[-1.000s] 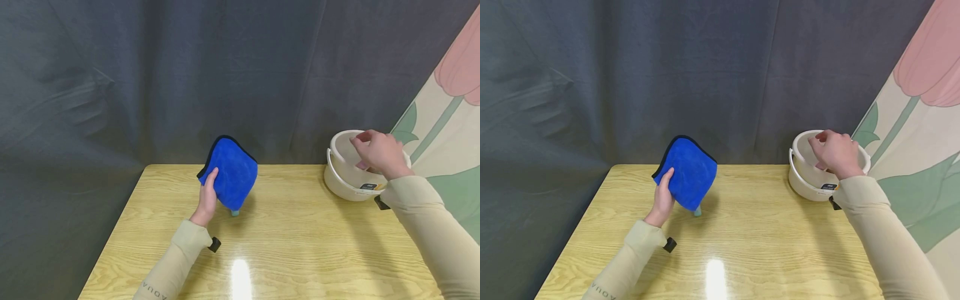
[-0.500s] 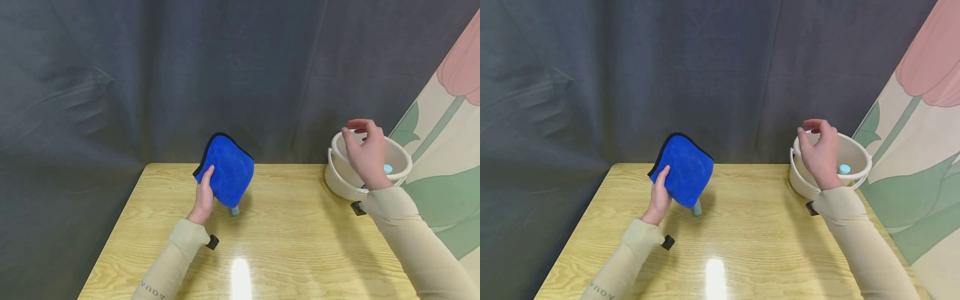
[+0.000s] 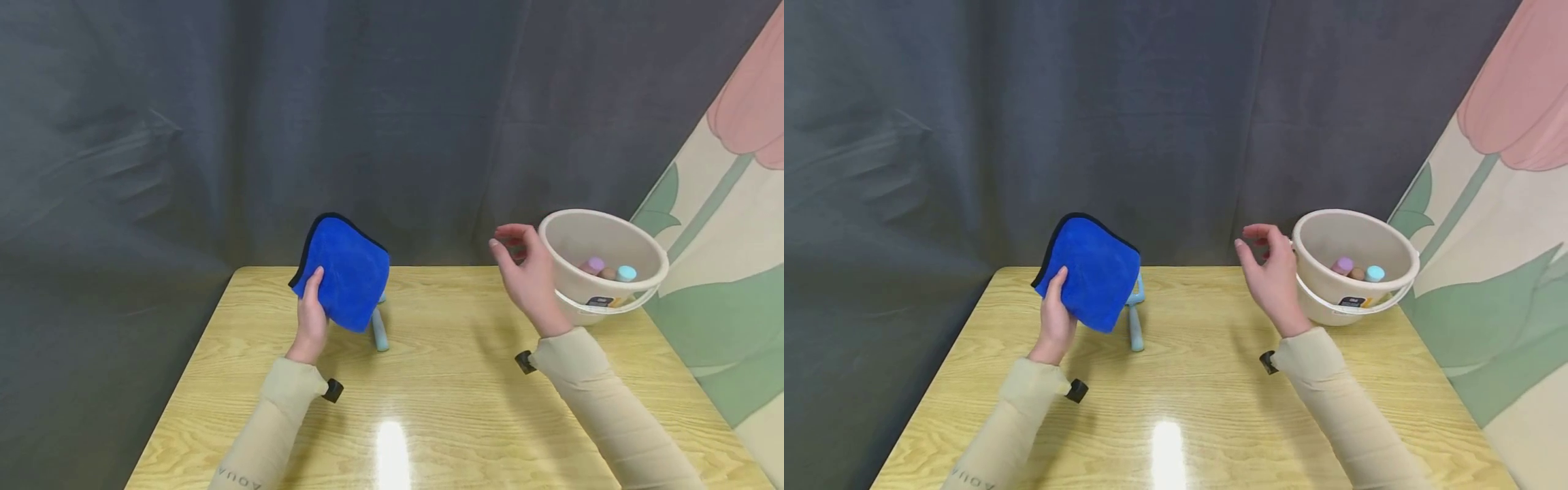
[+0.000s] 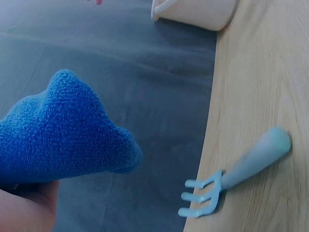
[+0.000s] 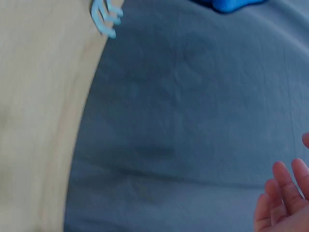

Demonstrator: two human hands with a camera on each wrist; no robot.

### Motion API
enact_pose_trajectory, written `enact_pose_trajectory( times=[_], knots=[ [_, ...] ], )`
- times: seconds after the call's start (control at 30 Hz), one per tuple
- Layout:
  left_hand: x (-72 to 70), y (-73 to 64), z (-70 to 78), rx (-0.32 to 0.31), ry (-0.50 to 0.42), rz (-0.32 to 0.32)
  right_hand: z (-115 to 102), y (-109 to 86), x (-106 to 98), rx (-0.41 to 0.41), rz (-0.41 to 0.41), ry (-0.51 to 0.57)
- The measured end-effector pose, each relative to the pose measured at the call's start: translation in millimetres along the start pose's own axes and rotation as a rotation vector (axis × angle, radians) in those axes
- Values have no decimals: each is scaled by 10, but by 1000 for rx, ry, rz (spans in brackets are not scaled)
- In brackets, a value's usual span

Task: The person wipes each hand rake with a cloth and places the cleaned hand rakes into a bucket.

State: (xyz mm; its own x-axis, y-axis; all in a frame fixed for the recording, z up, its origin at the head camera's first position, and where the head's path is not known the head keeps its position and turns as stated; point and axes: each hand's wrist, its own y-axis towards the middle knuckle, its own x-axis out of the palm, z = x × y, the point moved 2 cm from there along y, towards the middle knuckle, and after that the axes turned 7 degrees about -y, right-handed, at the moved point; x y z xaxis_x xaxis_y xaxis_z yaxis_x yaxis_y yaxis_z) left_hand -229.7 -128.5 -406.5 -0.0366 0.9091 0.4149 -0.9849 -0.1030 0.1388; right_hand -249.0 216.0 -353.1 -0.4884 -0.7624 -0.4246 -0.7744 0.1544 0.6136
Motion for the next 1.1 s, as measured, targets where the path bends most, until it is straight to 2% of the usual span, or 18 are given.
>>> enact_pose_trajectory(
  times=[0.17, 0.33, 0.5, 0.8, 0.9, 1.1],
  knots=[
    [-129, 20, 16, 5, -58, 16, 25, -201, 327, 41, -94, 45],
    [-226, 55, 41, 24, -79, 73, 30, -412, 669, 110, -257, 51],
    [-289, 100, 48, 38, -89, 101, 8, -586, 1030, 179, -399, 2],
    [-321, 126, 27, 25, -56, 86, 18, -812, 1643, 305, -636, -125],
    [-330, 119, 19, 15, -47, 86, 45, -868, 1798, 325, -674, -167],
    [-344, 115, -1, -14, -24, 83, 63, -971, 2003, 379, -664, -244]
  ],
)
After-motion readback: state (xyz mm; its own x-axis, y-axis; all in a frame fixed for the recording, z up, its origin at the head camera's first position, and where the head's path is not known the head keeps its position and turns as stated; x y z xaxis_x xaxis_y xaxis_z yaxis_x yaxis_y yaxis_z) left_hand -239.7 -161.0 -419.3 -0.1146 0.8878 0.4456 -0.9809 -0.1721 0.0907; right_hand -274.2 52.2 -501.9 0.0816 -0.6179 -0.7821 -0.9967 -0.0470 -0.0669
